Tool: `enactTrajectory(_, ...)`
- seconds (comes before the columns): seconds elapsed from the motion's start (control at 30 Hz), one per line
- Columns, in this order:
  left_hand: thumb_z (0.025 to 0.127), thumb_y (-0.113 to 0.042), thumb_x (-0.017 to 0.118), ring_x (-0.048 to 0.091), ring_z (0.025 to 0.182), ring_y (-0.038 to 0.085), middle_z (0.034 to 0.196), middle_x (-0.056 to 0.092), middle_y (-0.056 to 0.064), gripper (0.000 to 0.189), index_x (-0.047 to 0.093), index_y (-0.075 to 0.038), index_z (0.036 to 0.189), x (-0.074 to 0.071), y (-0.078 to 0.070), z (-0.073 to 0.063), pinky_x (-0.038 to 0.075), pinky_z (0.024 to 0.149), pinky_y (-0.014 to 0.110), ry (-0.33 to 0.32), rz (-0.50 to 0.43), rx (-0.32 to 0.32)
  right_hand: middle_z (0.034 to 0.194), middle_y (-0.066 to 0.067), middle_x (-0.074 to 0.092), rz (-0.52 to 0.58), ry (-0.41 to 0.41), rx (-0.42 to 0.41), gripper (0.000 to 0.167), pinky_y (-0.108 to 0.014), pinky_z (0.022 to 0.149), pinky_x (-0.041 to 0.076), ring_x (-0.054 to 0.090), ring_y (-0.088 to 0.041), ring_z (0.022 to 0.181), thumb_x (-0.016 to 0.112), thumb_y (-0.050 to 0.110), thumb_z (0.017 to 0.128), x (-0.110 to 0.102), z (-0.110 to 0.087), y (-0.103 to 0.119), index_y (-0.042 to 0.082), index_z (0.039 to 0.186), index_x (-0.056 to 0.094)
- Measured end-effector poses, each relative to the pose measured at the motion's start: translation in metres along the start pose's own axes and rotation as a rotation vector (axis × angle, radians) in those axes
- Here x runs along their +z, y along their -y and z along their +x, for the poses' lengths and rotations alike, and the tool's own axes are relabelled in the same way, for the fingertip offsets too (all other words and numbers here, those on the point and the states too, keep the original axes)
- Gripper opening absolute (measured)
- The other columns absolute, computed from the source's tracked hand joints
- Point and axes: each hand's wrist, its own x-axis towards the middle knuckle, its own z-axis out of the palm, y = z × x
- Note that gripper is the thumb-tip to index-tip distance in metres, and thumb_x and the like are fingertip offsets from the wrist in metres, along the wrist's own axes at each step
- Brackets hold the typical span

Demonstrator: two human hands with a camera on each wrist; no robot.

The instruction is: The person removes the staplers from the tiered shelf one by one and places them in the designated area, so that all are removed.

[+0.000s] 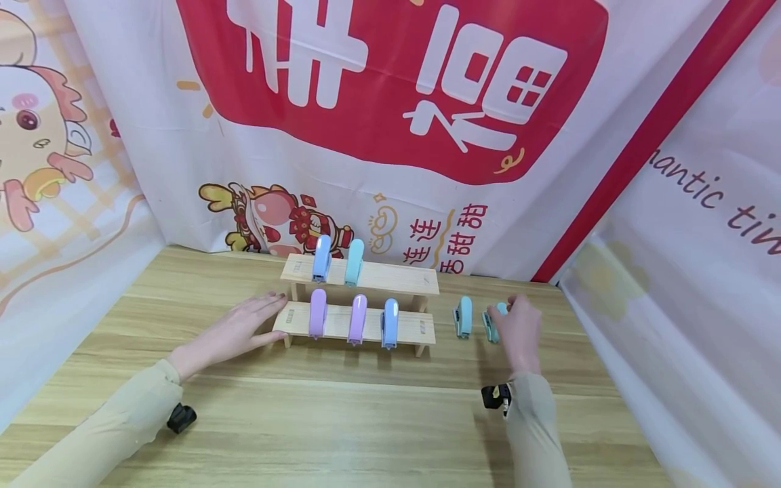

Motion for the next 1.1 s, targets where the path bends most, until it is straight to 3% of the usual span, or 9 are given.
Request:
enactTrajectory(0.43, 0.091, -0.038, 0.071, 0.046, 0.139, 0.043, 0.149, 0.047, 0.025, 0.072, 0.046, 0.004, 0.144, -0.002, -0.003, -0.002, 0.036, 0.116, 0.062, -0.009, -0.007, -0.002, 0.118, -0.028, 0.067, 0.052, 0.02, -0.09, 0.044, -0.051, 0.089, 0.059, 0.067, -0.04, 0.106, 0.07, 0.024, 0.092, -0.008, -0.012, 0.056, -0.006, 0.122, 0.059)
enactTrajectory(0.93, 0.09, -0.039, 0.071, 0.046, 0.138, 0.044, 0.148, 0.048, 0.025, 0.073, 0.047, 0.004, 0.143, 0.001, 0.0, -0.002, 0.037, 0.115, 0.062, -0.024, -0.011, 0.006, 0.11, -0.022, 0.071, 0.107, 0.001, -0.307, 0.039, -0.045, 0.079, 0.063, 0.072, -0.035, 0.094, 0.075, 0.025, 0.089, -0.001, -0.027, 0.124, -0.002, 0.113, 0.062)
enactTrajectory(1.1, 0.091, -0.041, 0.07, 0.044, 0.14, 0.042, 0.15, 0.046, 0.024, 0.074, 0.046, 0.002, 0.145, 0.001, 0.0, -0.002, 0.035, 0.117, 0.061, -0.001, -0.016, -0.009, 0.106, -0.023, 0.072, 0.14, 0.004, -0.392, 0.039, -0.043, 0.079, 0.063, 0.073, -0.036, 0.093, 0.077, 0.023, 0.087, 0.005, -0.032, 0.144, -0.004, 0.11, 0.062)
